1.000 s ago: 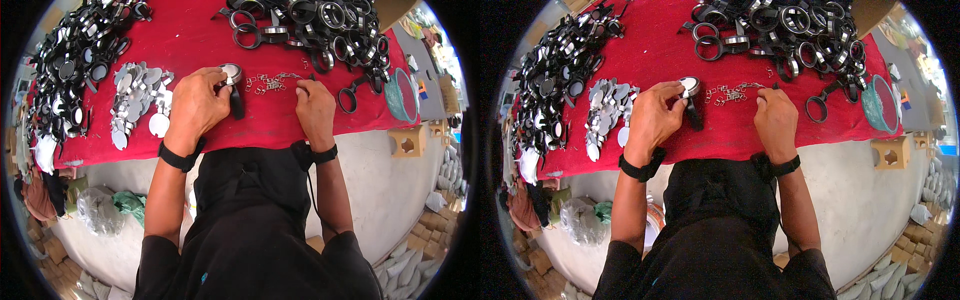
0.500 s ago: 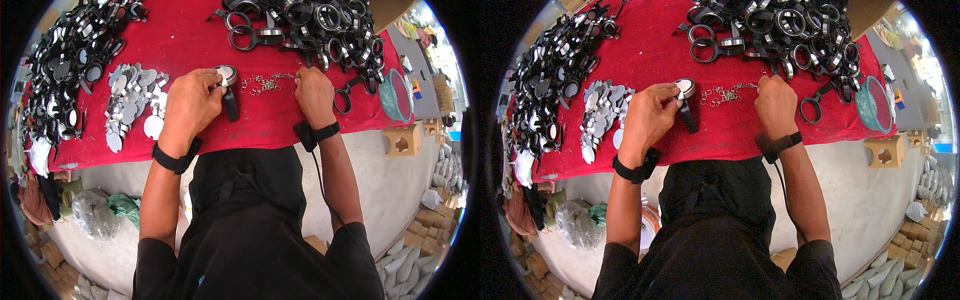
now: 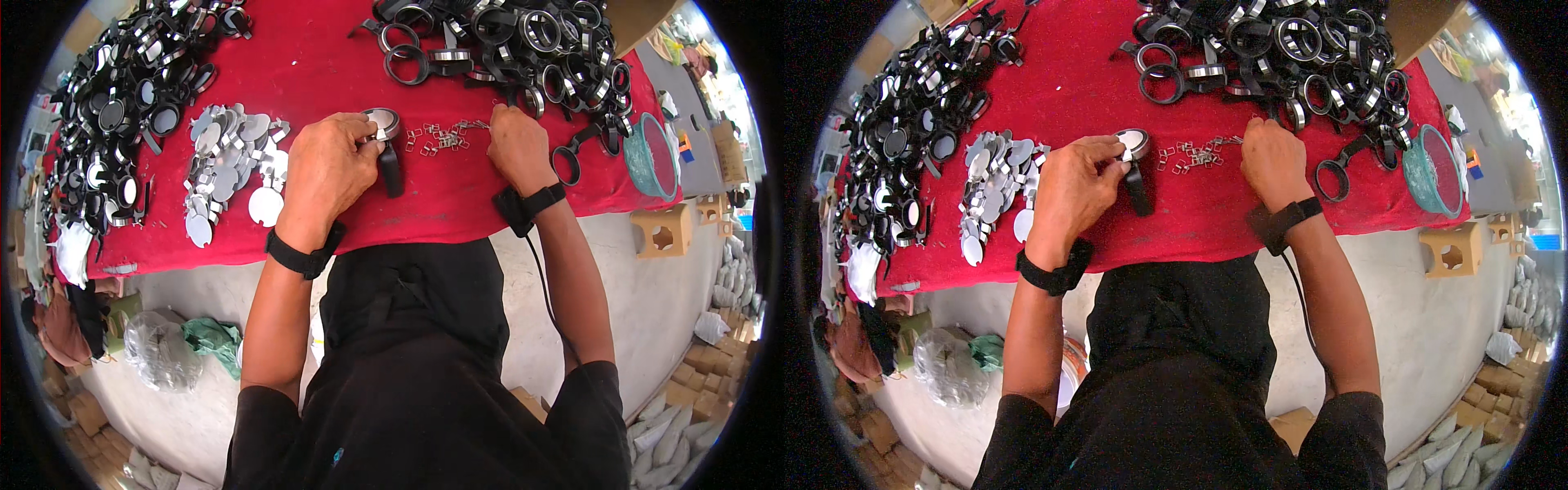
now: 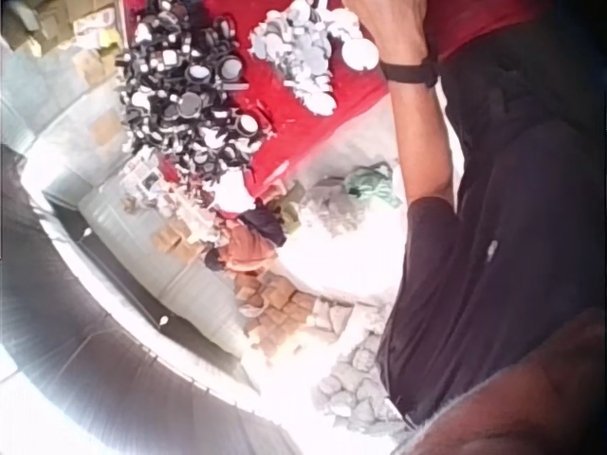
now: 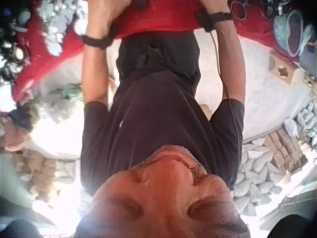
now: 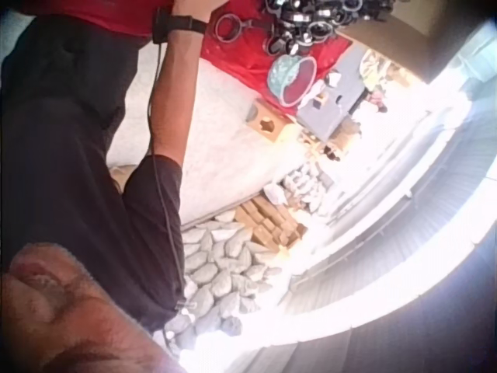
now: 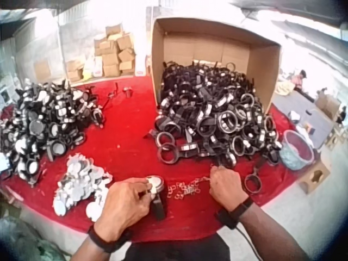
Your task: The recorder is assembling small black plastic rings with silver metal plates and screws on a red workbench.
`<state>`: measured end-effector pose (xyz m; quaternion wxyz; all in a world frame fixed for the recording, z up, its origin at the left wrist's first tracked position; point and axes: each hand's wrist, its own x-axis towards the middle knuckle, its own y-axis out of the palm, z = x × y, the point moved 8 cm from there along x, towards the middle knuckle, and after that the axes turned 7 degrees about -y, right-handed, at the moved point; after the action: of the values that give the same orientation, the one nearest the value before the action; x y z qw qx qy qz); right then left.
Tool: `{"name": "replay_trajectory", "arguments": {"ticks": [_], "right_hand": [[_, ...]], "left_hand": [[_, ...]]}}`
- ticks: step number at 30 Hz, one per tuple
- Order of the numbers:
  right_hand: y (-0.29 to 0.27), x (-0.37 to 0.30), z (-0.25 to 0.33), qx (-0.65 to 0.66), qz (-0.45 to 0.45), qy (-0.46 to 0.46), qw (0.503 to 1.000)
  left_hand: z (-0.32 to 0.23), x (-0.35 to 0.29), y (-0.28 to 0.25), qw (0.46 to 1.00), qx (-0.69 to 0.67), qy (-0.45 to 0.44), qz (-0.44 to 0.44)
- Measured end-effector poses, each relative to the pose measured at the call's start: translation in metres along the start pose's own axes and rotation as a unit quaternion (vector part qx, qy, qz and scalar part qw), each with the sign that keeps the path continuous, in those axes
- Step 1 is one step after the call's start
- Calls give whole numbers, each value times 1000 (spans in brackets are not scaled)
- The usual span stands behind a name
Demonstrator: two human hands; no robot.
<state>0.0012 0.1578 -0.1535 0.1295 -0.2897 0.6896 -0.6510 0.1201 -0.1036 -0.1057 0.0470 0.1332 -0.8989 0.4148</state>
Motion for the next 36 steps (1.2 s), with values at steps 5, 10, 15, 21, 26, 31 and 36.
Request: {"name": "replay_trajectory", "arguments": {"ticks": [5,10,15,21,26,31,36], "right_hand": [[-2,-12,-11,63,-38,8,997],[-38,-23,15,287,-138,39,947],[-17,-33,37,630,-69,209,744],[3,-33,83,792,-24,229,566],[17,-20,115,778,-34,219,588],[28,-11,129,751,-72,232,615],[28,-9,133,721,-53,238,648]], "left_hand": [[-3,-2,2,1000,0,-1,-18],[-2,-3,0,999,21,8,-32],[-5,-2,-1,1000,15,-8,-14],[-2,-5,2,1000,6,-28,-2],[-1,-5,1,999,-9,-32,4],[0,-4,3,999,0,-32,7],[1,-4,3,999,-6,-39,7]]}}
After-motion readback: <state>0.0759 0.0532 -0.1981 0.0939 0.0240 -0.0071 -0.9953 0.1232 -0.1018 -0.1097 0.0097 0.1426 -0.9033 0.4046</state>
